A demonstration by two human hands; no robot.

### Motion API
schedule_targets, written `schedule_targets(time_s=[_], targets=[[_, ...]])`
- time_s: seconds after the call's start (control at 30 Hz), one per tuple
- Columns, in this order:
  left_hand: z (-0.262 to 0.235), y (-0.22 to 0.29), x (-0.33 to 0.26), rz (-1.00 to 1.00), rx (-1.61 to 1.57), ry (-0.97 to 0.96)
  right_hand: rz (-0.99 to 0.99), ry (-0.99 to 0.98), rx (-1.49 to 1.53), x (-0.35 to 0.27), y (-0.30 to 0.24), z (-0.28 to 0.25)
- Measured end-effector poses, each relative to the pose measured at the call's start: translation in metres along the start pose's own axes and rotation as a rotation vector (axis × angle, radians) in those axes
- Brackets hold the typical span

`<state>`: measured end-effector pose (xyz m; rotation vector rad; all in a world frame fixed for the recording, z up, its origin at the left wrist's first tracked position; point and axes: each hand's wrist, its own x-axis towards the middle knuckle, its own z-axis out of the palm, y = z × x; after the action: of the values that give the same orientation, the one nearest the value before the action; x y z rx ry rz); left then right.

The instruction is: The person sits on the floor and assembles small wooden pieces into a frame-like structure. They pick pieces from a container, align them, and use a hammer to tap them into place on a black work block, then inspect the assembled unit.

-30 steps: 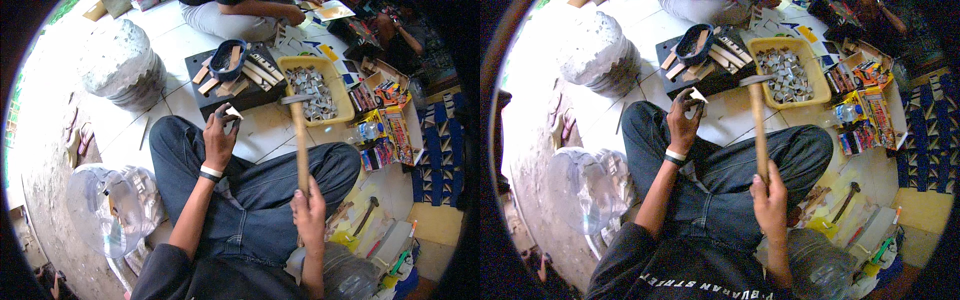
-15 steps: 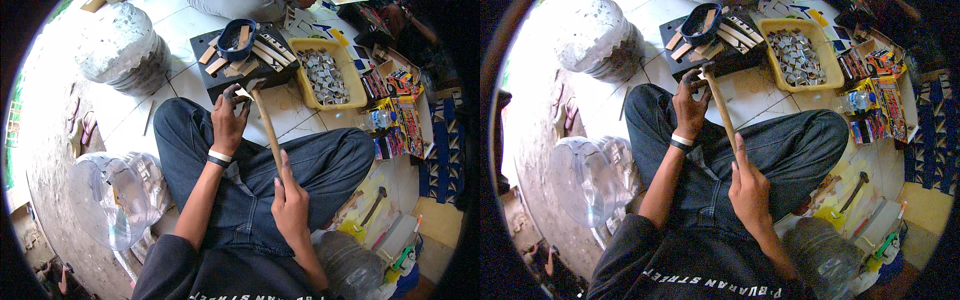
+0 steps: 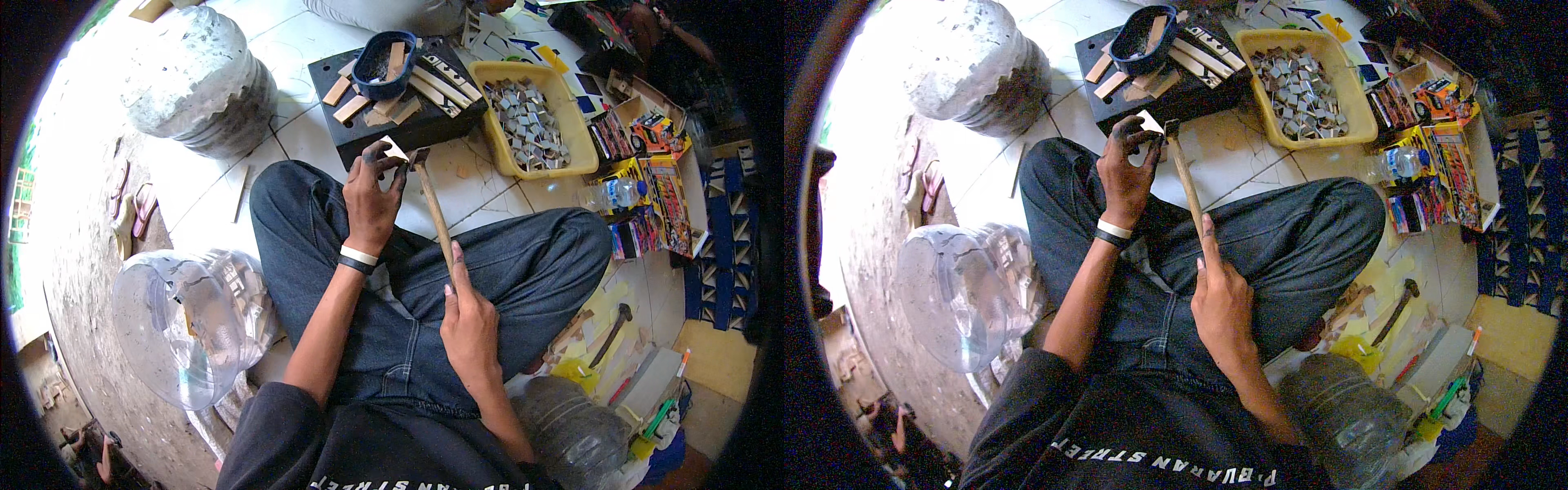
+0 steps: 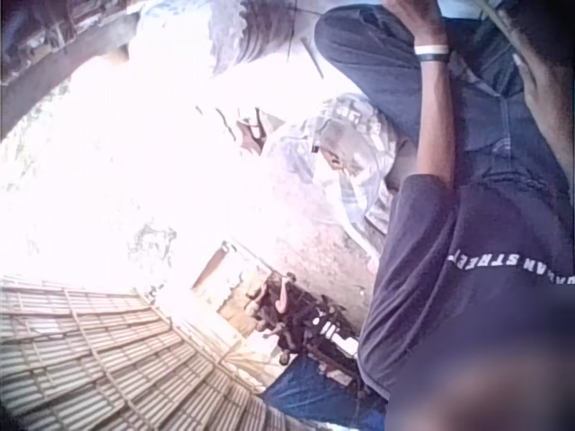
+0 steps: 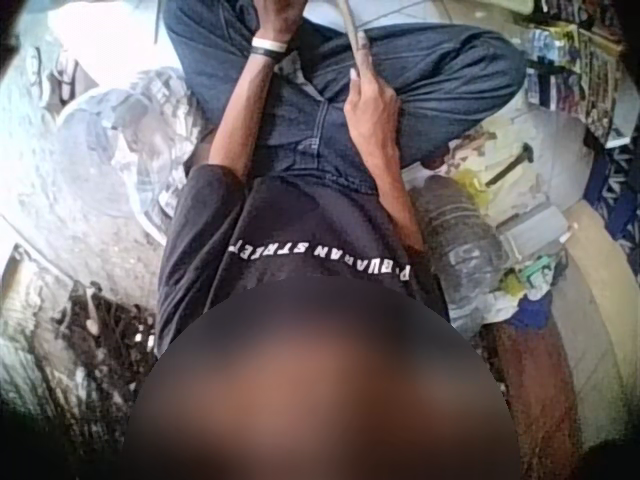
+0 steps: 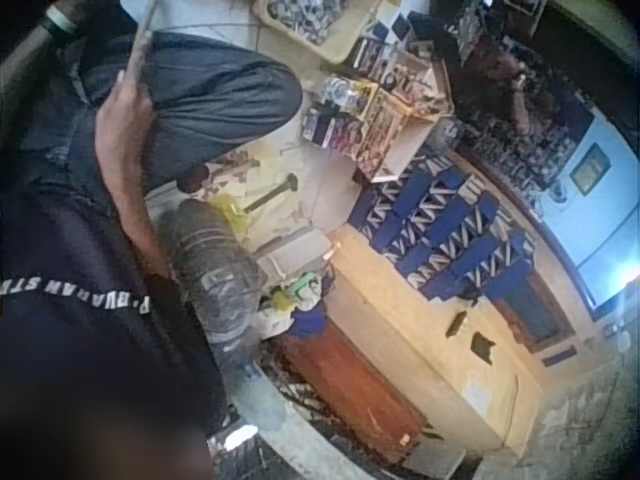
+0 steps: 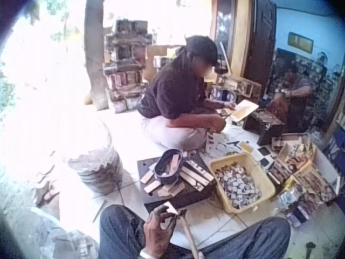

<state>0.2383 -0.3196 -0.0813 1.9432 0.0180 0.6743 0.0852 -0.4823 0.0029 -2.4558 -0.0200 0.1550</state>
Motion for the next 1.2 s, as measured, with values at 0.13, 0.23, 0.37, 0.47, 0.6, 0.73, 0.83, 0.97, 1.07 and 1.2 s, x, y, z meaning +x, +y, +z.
schedule_targets(time_s=[0.13, 0.23, 0.37, 0.47, 0.6, 0.73, 0.83, 0.97, 1.07, 1.2], targets=[[-0.004, 0.0, 0.0, 0.05, 0.034, -0.014, -0.026, 0.022, -0.051, 0.001, -0.002, 0.002], [-0.013, -0.001, 0.002, 0.028, 0.049, -0.01, -0.022, 0.025, -0.055, 0.0, -0.002, 0.002], [-0.016, -0.005, 0.016, -0.173, 0.059, 0.067, 0.007, -0.008, -0.063, 0.0, 0.001, 0.002], [-0.016, -0.011, 0.035, -0.459, 0.128, -0.235, 0.01, -0.006, -0.058, 0.0, 0.002, 0.003], [-0.007, -0.018, 0.045, -0.702, -0.253, -0.325, -0.011, 0.022, -0.027, 0.0, 0.003, 0.005], [0.003, -0.028, 0.04, -0.694, -0.454, -0.257, -0.051, 0.073, -0.013, 0.0, 0.005, 0.007], [0.006, -0.032, 0.037, -0.708, -0.492, -0.216, -0.039, 0.062, -0.003, -0.001, 0.008, 0.008], [0.003, -0.031, 0.04, -0.707, -0.43, -0.277, -0.042, 0.058, 0.002, 0.002, 0.005, 0.006], [0.002, -0.03, 0.041, -0.713, -0.387, -0.278, -0.066, 0.079, 0.033, 0.005, -0.003, -0.002], [0.006, -0.033, 0.038, -0.68, -0.45, -0.223, -0.243, 0.256, 0.08, -0.005, -0.015, -0.019]])
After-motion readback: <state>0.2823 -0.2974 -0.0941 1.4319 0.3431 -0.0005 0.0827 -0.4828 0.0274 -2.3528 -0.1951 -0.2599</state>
